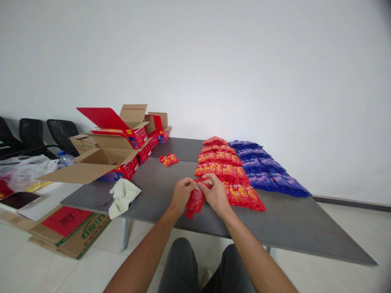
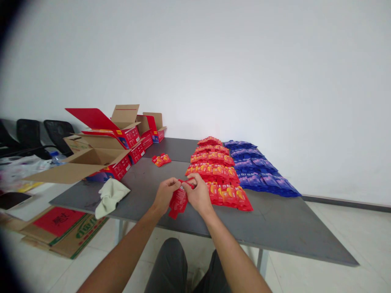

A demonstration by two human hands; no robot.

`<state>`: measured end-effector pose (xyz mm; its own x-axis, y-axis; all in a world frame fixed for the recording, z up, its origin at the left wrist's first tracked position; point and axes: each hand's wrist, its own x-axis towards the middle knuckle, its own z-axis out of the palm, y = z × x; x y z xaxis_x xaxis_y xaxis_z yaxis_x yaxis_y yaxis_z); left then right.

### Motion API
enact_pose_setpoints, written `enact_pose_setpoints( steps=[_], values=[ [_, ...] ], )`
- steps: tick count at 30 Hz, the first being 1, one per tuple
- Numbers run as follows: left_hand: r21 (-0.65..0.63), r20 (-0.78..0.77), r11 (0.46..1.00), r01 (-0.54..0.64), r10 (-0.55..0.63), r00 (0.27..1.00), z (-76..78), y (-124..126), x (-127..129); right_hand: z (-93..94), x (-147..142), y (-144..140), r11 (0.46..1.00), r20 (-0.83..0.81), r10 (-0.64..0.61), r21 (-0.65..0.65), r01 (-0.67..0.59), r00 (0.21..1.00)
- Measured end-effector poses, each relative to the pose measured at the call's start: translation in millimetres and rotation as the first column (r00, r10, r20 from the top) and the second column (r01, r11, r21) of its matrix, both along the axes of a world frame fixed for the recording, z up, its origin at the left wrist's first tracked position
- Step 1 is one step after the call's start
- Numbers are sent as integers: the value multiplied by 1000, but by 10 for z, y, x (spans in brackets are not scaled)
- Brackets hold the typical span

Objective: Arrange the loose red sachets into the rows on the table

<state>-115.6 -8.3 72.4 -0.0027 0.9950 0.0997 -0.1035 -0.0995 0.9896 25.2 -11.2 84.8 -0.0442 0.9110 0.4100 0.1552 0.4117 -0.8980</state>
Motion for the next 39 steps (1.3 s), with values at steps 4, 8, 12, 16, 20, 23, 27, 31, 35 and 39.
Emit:
enact_pose_setpoints(
  steps=[4,8,12,16,20,23,27,31,35,39],
  values=[
    [17,-118,998,56,-54,992,4,13,-8,-109,-10,47,992,-193,27,-115,-50,981],
    [72,-234,997,-37,53,971,-10,47,-9,-158,2,32,983,-289,27,-168,-78,957],
    [75,-256,995,-69,86,963,-61,44,5,-179,59,-37,954,-234,109,-248,-167,966],
    [46,-301,999,-27,40,953,-97,6,29,-257,99,-87,964,-194,-29,-264,-23,981],
    [103,-446,981,-162,191,875,-51,-7,-36,-341,104,-110,975,-284,-96,-222,32,954],
    [126,-525,954,-271,296,798,10,-16,-128,-349,98,-145,987,-303,-91,-154,46,949],
    [-111,-408,977,-182,122,905,52,-58,-152,-339,59,-217,997,-215,-80,-37,74,973],
    [-193,-88,980,-36,19,996,28,-74,-89,-368,72,-277,995,-84,12,98,-4,996],
    [-171,23,985,25,-21,1000,-39,-37,10,-385,213,-324,987,138,-57,156,35,989],
    [-81,-51,996,29,-33,998,-99,23,241,-434,412,-353,973,296,-194,179,145,935]
  ],
)
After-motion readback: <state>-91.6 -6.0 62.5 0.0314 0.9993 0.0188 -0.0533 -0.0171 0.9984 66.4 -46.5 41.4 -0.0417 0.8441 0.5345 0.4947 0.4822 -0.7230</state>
